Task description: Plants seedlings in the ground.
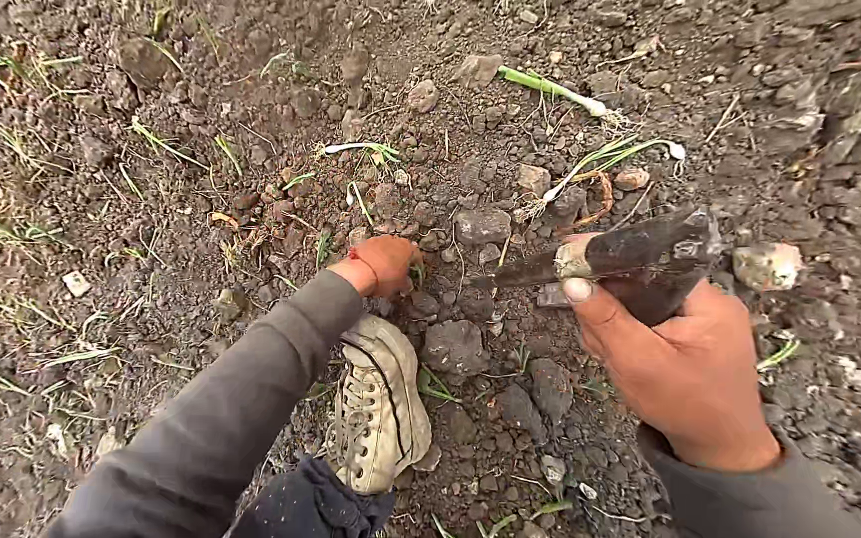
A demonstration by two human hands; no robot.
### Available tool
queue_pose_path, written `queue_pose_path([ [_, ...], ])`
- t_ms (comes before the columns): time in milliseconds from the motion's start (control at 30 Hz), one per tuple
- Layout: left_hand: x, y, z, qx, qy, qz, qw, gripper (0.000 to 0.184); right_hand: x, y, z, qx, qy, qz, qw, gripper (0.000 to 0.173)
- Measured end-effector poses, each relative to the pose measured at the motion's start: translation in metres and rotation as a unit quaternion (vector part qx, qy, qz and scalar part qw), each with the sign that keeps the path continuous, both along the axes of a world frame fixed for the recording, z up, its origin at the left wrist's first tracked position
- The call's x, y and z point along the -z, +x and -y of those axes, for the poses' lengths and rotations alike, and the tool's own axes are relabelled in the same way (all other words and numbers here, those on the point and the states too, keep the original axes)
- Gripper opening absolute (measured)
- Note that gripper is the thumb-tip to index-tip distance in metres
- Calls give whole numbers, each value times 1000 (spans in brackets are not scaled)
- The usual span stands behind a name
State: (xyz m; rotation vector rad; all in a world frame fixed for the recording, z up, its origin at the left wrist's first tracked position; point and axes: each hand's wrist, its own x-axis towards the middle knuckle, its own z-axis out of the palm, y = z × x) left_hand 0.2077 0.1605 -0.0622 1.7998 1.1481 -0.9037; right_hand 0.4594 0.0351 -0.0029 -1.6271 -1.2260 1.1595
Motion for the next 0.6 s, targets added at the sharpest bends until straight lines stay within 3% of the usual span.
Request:
queue_pose_path([
  [67, -18, -37, -18, -111, 21, 94, 989, 28, 25, 17, 4, -30, -4, 86, 996, 31],
  [133, -29, -66, -37, -222, 143, 106, 959, 20, 43, 27, -1, -73, -38, 128, 988, 33],
  [200, -29, -76, -66, -277, 283, 72, 915, 24, 24, 36, -15, -93, -40, 148, 984, 34],
  [300, -1, -67, -99, -203, 356, 33, 911, 33, -28, 42, -26, -37, 56, 80, 995, 30],
  [400, 17, -53, -116, -94, 381, 14, 920, 26, -24, 22, -55, 41, 161, -56, 985, 27],
  [500, 8, -46, -114, -35, 385, 27, 922, 20, 7, 5, -86, 19, 79, -58, 995, 19],
  [600, -35, -29, -96, -128, 336, 98, 928, 25, -37, 35, -106, -84, 15, -12, 996, 13],
])
